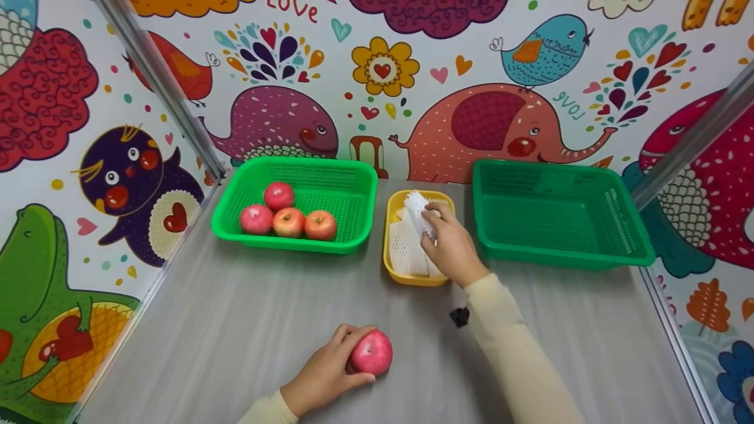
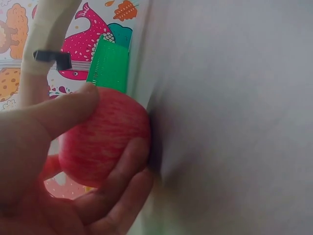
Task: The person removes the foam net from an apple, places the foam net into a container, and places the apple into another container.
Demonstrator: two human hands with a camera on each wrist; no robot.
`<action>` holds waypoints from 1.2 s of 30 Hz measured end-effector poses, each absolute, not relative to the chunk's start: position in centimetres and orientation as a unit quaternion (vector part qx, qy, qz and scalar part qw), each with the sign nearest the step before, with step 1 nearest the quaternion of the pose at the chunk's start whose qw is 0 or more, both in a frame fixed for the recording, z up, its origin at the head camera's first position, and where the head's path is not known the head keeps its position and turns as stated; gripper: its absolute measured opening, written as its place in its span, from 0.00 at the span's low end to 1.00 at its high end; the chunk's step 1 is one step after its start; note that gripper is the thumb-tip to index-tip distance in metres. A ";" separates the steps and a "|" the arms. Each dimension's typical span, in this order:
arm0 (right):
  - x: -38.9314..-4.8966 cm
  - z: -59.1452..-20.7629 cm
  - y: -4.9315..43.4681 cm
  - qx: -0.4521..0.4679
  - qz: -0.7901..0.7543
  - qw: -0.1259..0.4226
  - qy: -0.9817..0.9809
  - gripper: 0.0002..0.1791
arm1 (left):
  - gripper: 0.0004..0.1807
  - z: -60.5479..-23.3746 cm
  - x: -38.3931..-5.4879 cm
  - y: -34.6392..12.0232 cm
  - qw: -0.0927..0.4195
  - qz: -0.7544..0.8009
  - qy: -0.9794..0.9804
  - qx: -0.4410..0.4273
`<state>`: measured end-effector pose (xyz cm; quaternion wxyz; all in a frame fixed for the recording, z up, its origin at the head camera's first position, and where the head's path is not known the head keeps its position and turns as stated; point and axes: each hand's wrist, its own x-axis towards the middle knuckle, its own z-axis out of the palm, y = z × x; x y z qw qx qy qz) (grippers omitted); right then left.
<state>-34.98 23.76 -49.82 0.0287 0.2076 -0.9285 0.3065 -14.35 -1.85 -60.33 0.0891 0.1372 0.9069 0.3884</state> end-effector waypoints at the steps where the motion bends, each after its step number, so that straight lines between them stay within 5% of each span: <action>1: -35.7 -49.9 23.6 0.209 0.295 0.013 -0.932 0.29 | 0.46 -60.4 -14.4 -1.7 0.090 0.388 0.907 0.138; 10: -40.6 -50.8 20.7 0.230 0.216 -0.078 -0.946 0.36 | 0.46 -60.5 -14.4 -1.6 0.052 0.384 0.908 0.158; 22: -42.8 -53.7 17.3 0.274 0.160 -0.180 -0.931 0.28 | 0.45 -60.8 -14.4 -1.5 0.090 0.396 0.904 0.136; 36: -43.3 -55.4 14.9 0.309 0.030 -0.116 -0.944 0.09 | 0.45 -60.4 -14.6 -2.3 0.086 0.408 0.896 0.151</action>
